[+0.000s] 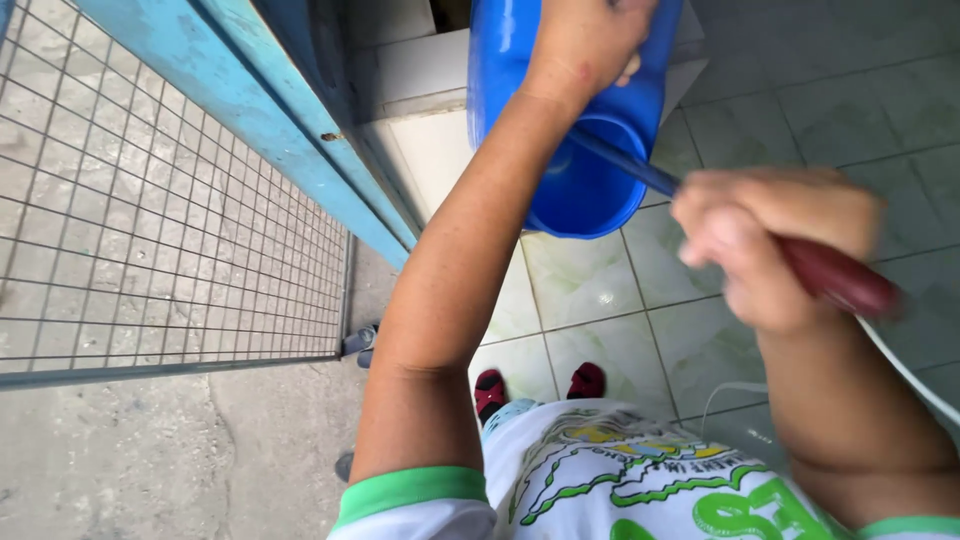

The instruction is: Cleaning the inside of a blue water container with a brush.

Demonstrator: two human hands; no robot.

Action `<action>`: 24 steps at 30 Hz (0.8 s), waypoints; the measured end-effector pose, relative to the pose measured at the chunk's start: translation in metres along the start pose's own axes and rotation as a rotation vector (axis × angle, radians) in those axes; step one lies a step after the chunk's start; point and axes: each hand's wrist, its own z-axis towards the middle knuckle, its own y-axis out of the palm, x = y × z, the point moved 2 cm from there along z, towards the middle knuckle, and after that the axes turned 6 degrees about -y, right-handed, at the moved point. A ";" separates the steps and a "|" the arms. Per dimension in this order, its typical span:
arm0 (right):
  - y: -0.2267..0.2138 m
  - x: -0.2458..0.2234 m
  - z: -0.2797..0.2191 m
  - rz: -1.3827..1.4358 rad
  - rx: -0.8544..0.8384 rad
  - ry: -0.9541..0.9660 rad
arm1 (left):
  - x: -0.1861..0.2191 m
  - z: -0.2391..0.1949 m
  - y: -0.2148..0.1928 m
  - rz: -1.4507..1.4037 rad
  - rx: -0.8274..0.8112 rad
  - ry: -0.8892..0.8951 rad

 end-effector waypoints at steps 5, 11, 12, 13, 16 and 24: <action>-0.032 0.022 0.007 0.288 -0.173 -0.001 | 0.011 -0.009 0.004 -0.007 0.061 0.031; -0.006 0.022 0.008 0.033 -0.187 -0.119 | -0.002 0.000 0.005 0.000 0.008 0.016; -0.001 0.022 0.006 0.048 -0.210 -0.117 | 0.000 0.000 -0.002 -0.029 0.025 0.017; -0.005 0.010 0.002 0.044 -0.213 -0.115 | 0.003 -0.001 -0.003 -0.034 0.025 0.016; -0.012 0.008 -0.004 0.290 0.038 0.031 | 0.006 -0.003 -0.005 -0.078 0.049 -0.005; 0.005 0.013 -0.003 0.230 0.172 -0.253 | 0.012 -0.022 0.000 -0.040 0.105 0.041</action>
